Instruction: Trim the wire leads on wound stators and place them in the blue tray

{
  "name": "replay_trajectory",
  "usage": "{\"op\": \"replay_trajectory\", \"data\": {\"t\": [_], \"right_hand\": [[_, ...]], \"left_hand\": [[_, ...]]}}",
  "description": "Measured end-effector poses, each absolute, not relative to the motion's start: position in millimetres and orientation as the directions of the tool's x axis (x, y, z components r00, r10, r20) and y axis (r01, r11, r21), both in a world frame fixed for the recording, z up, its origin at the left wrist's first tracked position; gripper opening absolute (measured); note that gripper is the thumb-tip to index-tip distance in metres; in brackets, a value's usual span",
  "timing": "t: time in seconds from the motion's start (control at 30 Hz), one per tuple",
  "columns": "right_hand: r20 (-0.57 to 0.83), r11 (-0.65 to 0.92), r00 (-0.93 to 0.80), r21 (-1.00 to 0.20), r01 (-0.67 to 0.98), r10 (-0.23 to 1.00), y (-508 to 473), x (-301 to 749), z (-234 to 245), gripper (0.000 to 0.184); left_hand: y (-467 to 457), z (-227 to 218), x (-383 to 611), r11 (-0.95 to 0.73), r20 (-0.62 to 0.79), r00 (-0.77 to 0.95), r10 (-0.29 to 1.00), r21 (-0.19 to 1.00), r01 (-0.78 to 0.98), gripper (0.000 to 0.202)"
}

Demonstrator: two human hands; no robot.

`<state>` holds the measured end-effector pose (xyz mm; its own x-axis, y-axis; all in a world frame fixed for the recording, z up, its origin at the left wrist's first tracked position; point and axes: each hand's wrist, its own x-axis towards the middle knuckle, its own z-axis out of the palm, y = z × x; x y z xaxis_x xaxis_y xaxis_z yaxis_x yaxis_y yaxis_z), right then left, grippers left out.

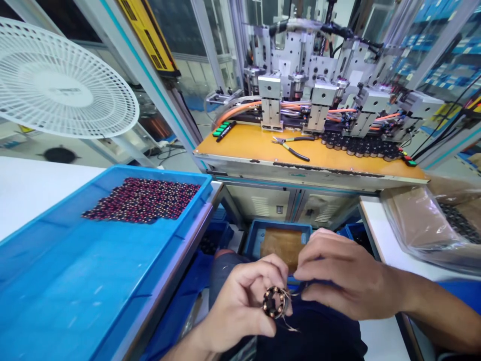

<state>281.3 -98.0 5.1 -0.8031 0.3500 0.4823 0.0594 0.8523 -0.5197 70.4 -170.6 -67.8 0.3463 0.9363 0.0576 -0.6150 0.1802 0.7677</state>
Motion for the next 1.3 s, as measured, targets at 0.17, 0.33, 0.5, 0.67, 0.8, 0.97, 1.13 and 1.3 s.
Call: {"op": "replay_trajectory", "data": {"t": [0.17,0.33,0.5,0.67,0.8,0.97,1.13,1.3], "right_hand": [[0.591,0.917,-0.786,-0.390,-0.082,0.181,-97.9,269.1,-2.9,0.017],[0.622,0.917,-0.770,-0.376,-0.134,0.142,-94.5,265.3,-4.3,0.007],[0.667,0.920,-0.730,-0.365,-0.145,0.150,-97.2,265.6,-9.8,0.007],[0.715,0.904,-0.612,-0.427,-0.001,0.337,-114.1,263.5,-20.4,0.008],[0.708,0.843,-0.511,-0.534,0.064,0.488,-125.7,260.9,-31.2,0.008],[0.763,0.852,-0.437,-0.523,0.013,0.476,-124.3,262.7,-42.4,0.008],[0.776,0.871,-0.437,-0.489,0.037,0.454,-122.0,264.7,-44.9,0.010],[0.794,0.877,-0.374,-0.443,0.185,0.480,-127.9,262.3,-43.1,0.012]], "left_hand": [[-169.5,-66.7,74.7,0.310,0.017,0.448,0.894,0.699,-0.645,0.036],[-170.7,-66.7,74.5,0.342,0.003,0.465,0.885,0.673,-0.656,0.036],[-169.0,-64.1,73.9,0.271,0.037,0.430,0.902,0.727,-0.630,0.034],[-166.2,-67.3,76.7,-0.137,0.259,0.200,0.945,0.869,-0.476,0.033],[-166.4,-71.1,81.8,-0.406,0.438,0.079,0.895,0.876,-0.263,0.041],[-169.3,-72.8,79.6,-0.197,0.226,0.111,0.968,0.955,-0.222,0.054],[-176.1,-74.9,76.4,-0.086,0.132,0.185,0.974,0.967,-0.241,0.022],[-177.3,-77.0,83.4,-0.146,0.199,0.131,0.971,0.932,-0.333,0.030]]}}
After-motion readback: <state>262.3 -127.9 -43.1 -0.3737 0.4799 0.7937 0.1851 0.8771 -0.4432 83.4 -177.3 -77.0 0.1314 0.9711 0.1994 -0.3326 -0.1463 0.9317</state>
